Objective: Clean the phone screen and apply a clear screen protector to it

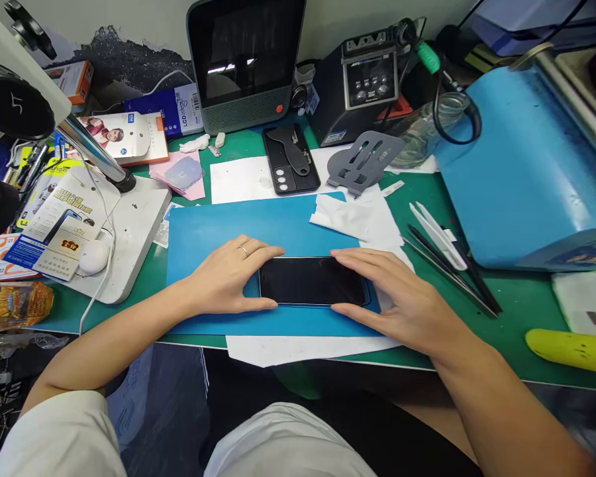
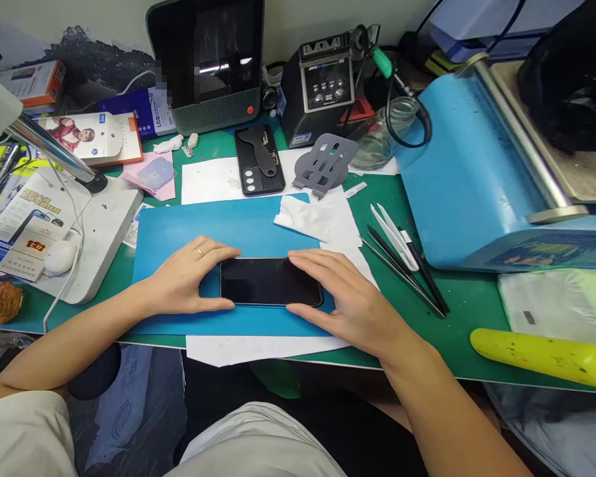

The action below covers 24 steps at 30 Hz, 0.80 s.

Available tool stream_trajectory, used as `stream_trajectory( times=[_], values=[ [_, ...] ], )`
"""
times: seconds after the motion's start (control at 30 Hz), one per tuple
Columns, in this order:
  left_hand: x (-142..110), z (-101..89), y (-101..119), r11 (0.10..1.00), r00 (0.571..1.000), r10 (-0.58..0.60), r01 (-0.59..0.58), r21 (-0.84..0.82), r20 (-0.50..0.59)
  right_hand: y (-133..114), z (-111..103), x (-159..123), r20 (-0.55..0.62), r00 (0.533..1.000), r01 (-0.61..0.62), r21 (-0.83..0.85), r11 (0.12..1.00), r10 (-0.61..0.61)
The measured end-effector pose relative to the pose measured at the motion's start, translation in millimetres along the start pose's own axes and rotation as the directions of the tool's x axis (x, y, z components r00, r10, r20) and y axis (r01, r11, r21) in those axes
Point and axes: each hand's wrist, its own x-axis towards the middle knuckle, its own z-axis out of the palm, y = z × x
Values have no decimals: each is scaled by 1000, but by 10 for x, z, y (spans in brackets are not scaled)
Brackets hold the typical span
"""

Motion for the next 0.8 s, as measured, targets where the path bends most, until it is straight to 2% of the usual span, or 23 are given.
stream_trajectory(
  times=[0.43,0.8],
  values=[
    [15,39,-15,1000,1000,6,-6,27,9,31,-1,-44,40,998,-57,22,998,56],
    [11,31,0,996,999,42,-43,72,9,36,-11,-31,53,998,-34,13,999,33]
  ],
)
